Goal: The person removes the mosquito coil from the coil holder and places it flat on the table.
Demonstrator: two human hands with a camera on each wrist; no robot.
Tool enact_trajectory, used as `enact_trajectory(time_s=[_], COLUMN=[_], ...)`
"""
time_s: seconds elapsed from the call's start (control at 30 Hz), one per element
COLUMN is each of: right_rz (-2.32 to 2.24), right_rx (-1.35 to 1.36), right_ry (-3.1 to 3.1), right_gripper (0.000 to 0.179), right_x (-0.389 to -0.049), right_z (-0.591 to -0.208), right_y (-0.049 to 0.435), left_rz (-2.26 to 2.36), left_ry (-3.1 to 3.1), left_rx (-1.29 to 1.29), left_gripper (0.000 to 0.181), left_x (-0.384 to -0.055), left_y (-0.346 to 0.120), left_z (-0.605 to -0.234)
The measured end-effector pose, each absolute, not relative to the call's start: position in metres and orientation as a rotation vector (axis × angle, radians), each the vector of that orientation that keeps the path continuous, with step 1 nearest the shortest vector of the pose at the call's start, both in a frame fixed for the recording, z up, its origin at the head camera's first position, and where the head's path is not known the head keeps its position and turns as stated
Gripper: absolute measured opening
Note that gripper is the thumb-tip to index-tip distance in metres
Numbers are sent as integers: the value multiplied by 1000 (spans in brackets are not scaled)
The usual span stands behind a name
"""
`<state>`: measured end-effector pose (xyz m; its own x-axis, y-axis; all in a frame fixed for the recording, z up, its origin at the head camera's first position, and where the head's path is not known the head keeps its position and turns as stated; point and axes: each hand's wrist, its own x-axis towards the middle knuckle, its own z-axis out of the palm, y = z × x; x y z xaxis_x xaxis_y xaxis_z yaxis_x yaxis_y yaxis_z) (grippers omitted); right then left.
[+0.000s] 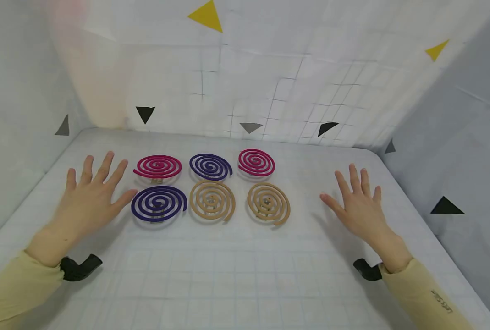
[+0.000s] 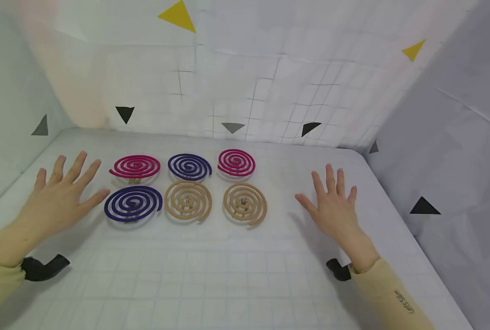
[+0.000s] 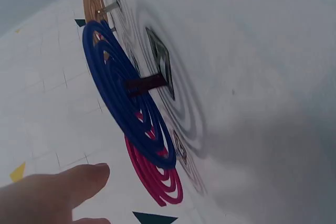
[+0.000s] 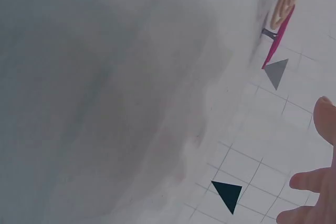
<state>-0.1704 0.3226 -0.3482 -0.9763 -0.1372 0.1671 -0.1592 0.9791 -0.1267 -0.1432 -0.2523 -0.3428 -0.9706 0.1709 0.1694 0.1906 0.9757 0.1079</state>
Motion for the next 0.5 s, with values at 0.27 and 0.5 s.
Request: enact_trajectory(time_s=[0.27,0.5], right_rz=[528,680], right_rx=[256,280], right_ry=[-2940,-2940], right_gripper=[81,78], right_x=[-172,-176], right_z=[-346,-346], right_y=[310,300], left_rz=[-431,-594], left_ry=[-3020,-3020], left_rx=[-339,-329], left_gripper=[79,77], left_x=[-144,-144], left_y=[-238,-218], left_z=[-338,-334])
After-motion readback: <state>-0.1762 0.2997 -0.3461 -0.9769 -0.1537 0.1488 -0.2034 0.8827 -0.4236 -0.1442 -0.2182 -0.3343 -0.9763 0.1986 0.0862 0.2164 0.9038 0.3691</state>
